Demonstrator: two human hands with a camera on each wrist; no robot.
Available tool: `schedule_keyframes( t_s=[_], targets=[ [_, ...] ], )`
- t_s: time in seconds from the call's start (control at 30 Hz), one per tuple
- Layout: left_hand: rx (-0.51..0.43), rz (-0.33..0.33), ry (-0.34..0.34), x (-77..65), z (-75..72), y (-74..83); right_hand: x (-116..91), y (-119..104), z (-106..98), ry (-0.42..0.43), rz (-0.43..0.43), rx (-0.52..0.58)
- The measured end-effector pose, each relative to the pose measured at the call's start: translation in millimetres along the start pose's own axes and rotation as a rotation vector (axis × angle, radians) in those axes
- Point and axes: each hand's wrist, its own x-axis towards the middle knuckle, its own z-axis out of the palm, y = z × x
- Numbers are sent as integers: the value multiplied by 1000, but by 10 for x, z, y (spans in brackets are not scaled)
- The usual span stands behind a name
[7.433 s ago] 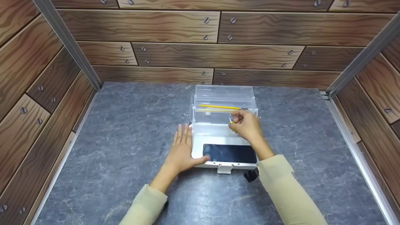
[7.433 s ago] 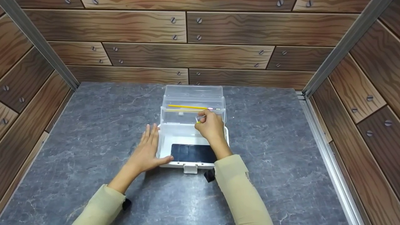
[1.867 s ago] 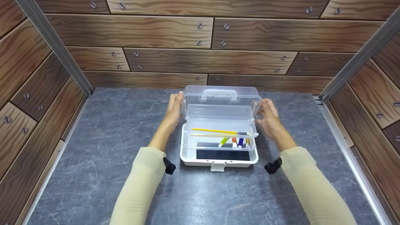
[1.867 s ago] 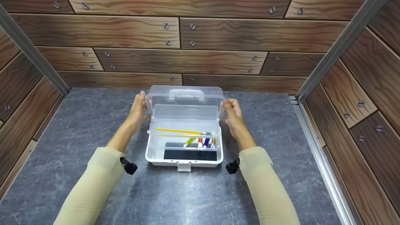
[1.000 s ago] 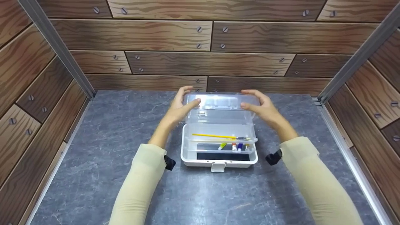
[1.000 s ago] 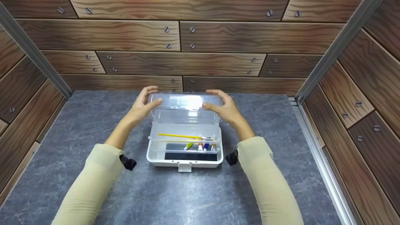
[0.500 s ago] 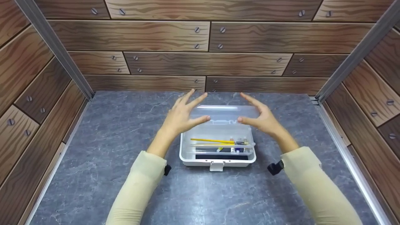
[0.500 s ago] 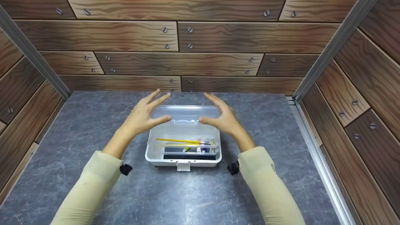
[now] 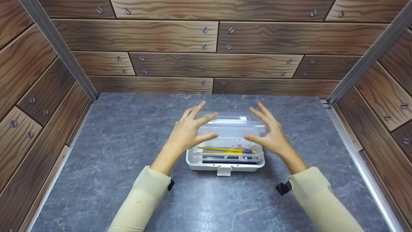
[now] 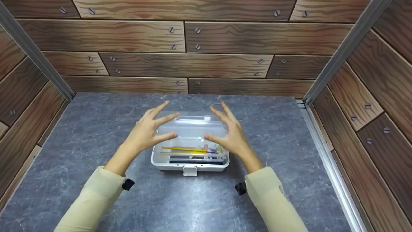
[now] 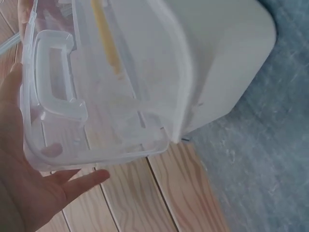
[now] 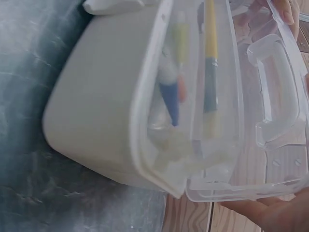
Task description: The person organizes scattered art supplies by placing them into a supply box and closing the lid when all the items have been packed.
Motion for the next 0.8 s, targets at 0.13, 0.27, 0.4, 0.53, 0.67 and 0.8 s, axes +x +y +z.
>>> schedule_keyframes(
  t_s=[0.13,0.27,0.4,0.53,0.67,0.8],
  targets=[
    [34,44,22,-79,75,23,-100,190,59,22,-49,-55],
    [58,64,14,-151,130,45,-192,250,95,25,-90,-86],
    [71,84,0,-212,169,62,-273,271,131,28,-116,-85],
    [81,99,-3,-251,202,75,-333,298,163,35,-139,-86],
    [86,86,-13,-304,231,90,-376,321,192,35,-152,-95],
    [99,88,-10,-357,267,102,-420,339,215,34,-169,-100]
  ],
)
